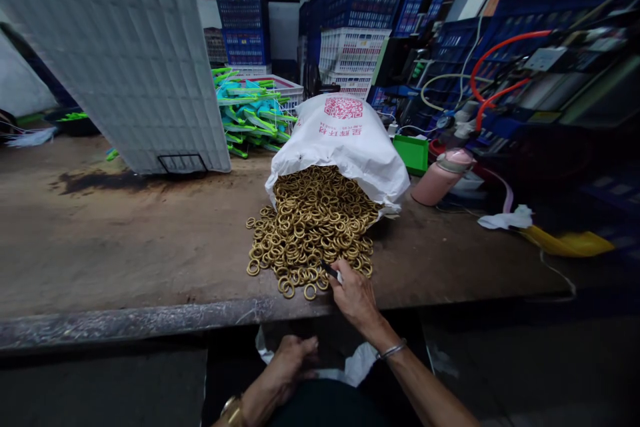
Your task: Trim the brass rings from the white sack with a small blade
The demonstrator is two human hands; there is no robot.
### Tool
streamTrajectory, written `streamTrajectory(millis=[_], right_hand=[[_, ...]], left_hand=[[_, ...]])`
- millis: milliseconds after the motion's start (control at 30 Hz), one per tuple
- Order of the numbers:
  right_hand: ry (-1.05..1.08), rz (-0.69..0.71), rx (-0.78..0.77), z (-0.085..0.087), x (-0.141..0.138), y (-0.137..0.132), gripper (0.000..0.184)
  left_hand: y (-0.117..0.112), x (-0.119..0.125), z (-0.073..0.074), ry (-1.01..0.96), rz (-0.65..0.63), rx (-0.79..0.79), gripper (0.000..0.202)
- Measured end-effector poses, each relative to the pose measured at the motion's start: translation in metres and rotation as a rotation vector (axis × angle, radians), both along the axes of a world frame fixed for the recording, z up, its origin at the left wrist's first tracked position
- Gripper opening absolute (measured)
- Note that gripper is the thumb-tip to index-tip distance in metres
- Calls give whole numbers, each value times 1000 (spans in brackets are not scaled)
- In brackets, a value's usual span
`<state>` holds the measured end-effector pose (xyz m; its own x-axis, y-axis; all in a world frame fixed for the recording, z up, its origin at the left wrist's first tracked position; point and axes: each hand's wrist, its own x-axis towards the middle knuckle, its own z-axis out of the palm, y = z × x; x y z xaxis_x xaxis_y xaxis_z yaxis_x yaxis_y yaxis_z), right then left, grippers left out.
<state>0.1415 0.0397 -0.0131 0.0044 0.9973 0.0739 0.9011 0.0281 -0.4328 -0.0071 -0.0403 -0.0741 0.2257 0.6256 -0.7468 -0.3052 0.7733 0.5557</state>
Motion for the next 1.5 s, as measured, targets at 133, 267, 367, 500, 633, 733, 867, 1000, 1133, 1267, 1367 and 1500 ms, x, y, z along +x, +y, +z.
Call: streamTrajectory(millis=[133, 267, 367, 500, 633, 733, 867, 1000, 1133, 1267, 1367, 1500], right_hand=[[224, 137, 47, 0, 1, -13, 13], [335, 229, 40, 5, -5, -26, 11], [391, 277, 16, 7, -11, -32, 7], [514, 247, -70, 11, -17, -32, 15], [595, 228, -169, 14, -21, -31, 28], [628, 209, -205, 14, -24, -30, 31], [721, 215, -267, 11, -26, -28, 30], [708, 204, -226, 7, -23, -26, 31], [407, 235, -112, 8, -19, -31, 19], [173, 340, -167, 13, -19, -38, 24], [29, 346, -189, 16, -21, -39, 32], [-82, 322, -174, 17, -22, -39, 26]], left_hand=[[0, 1, 44, 128, -151, 424, 31], [12, 4, 71, 248, 38, 506, 42], [22, 4, 76, 234, 61, 496, 38], [28, 2, 74, 242, 37, 492, 32], [26, -2, 71, 284, 20, 623, 29], [25, -3, 68, 235, -11, 605, 30], [25, -5, 64, 21, -45, 505, 32], [24, -7, 65, -60, -12, 504, 30], [23, -8, 71, -22, 17, 518, 30], [23, -8, 74, 13, 22, 567, 31], [23, -8, 72, 46, 24, 582, 34], [20, -10, 74, 40, 19, 550, 33]])
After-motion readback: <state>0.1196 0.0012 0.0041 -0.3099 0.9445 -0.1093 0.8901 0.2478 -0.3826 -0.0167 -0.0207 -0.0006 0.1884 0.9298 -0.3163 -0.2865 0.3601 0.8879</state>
